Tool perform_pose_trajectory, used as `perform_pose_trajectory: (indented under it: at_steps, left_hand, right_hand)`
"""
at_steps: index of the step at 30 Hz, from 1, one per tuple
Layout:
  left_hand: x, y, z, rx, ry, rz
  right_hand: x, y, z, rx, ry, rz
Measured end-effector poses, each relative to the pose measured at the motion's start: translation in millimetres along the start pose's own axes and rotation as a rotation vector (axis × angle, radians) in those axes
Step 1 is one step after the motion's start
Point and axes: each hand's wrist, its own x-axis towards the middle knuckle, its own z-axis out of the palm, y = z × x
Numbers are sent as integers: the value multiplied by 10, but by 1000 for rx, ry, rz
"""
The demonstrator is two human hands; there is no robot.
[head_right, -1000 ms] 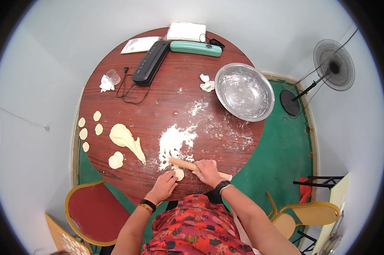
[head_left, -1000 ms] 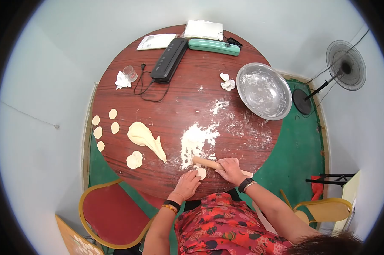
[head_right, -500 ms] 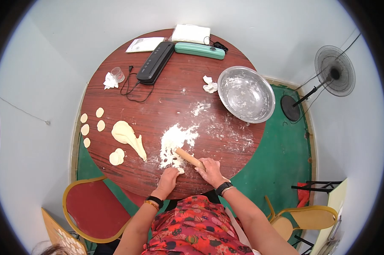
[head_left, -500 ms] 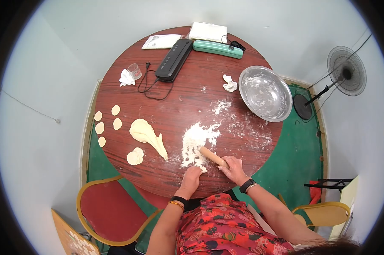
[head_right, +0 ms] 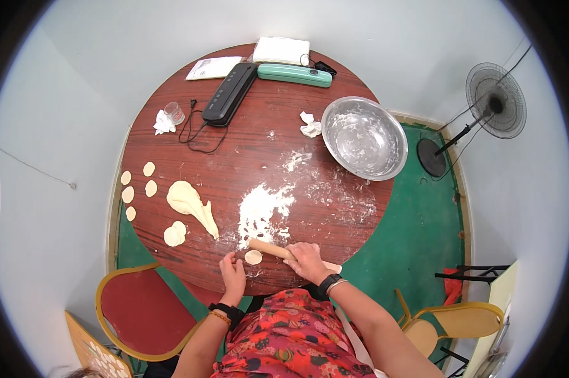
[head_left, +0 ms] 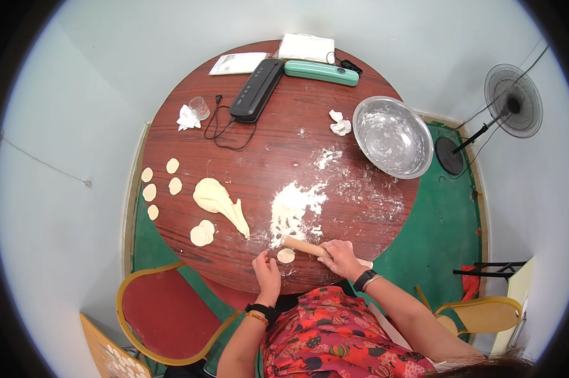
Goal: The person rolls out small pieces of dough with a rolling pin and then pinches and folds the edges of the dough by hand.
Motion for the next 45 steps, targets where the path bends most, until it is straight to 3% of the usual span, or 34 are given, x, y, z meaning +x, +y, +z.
perform_pose_trajectory:
  at_steps: [1,4,7,8,11,24,29,32,35,38,40,41,42,43,45]
  left_hand:
    - [-21,-4,-40,-55,29,26]
    - [-61,46,-163,194,89,445]
    - [-66,86,-235,401,-266,502]
    - [-114,44,-221,566,-381,444]
    - [-68,45,-254,634,-405,491]
    - [679,455,4,768,-396,472]
    - [786,561,42,714,-441,394]
    - [633,369,68,502,-127,411]
    - [361,95,-108,302,-51,486]
    - [257,68,-241,308,-295,584]
    - [245,77,-111,164,-147,583]
    - [258,-13,58,127,-5,521]
    - [319,-2,142,82,-31,320]
    - [312,33,210,95,62,307]
    - [341,135,213,397,-51,317]
  right_hand:
    - [-11,-15,45,-19,-7,-30]
    - [-25,-78,147,-40,-71,-113]
    - [-45,-157,209,-110,-81,-130]
    - [-52,-184,224,-142,-78,-122]
    - [-23,-256,195,-215,-67,-98]
    - [302,-199,250,-242,34,122]
    - [280,-121,201,-173,-46,-32]
    - [269,-36,223,-182,-58,-39]
    - [266,-18,225,-156,-37,-11]
    - [257,-1,174,-114,37,-4]
    - [282,-33,87,-109,27,15]
    - [287,-44,73,-121,49,-7]
    - [295,-48,74,-125,67,-40]
    - [328,-77,14,-91,-84,36]
    - [257,-42,66,-35,103,-125]
